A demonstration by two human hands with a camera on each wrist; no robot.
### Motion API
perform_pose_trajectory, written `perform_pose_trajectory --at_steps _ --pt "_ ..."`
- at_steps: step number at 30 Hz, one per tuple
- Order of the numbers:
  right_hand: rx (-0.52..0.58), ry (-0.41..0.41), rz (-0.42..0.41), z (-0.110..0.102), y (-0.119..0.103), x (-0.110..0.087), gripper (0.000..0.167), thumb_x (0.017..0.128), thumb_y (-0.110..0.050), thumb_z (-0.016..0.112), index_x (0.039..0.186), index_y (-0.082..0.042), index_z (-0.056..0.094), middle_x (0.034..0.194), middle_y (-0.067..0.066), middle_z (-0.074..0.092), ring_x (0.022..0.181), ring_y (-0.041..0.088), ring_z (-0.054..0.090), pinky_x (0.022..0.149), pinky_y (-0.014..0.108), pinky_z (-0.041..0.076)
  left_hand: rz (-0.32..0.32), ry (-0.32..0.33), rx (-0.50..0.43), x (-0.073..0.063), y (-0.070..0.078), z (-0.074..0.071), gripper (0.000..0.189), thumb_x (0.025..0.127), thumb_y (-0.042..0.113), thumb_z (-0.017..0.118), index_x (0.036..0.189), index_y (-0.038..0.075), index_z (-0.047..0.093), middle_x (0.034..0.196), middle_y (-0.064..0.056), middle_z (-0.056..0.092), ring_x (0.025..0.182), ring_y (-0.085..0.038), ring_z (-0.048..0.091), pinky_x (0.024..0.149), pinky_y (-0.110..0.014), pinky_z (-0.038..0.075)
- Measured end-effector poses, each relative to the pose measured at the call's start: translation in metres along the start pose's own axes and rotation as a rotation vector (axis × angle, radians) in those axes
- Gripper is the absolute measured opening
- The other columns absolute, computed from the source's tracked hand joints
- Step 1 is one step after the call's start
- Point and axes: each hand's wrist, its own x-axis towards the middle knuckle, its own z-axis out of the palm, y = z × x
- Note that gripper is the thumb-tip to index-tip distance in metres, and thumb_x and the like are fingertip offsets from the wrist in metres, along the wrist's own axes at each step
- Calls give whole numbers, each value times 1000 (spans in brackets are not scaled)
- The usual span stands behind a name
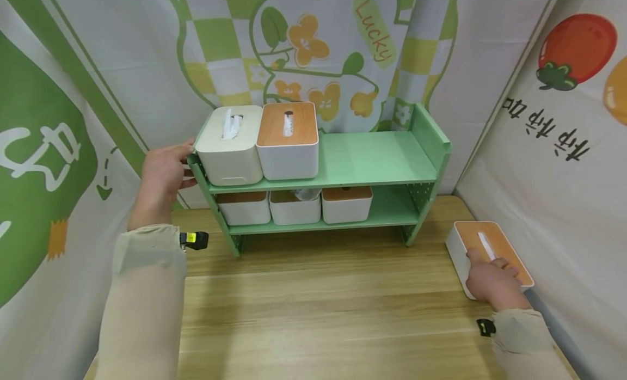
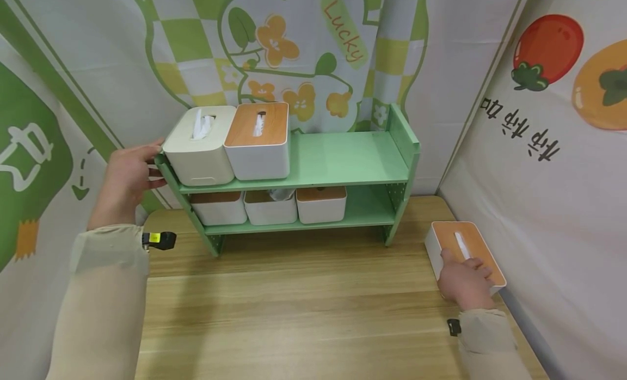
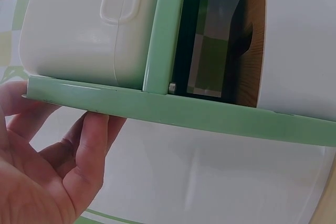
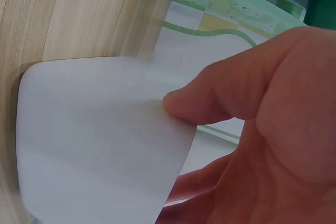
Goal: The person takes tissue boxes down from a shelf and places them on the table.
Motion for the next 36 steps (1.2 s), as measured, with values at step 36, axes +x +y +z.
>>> perform_pose_trajectory --at_steps 36 --pt "-18 286 -145 -10 -43 -16 58 95 -23 53 143 7 39 117 44 51 111 58 44 72 64 47 -8 23 9 0 -1 2 43 105 45 46 144 29 52 148 4 49 90 -15 67 74 -25 56"
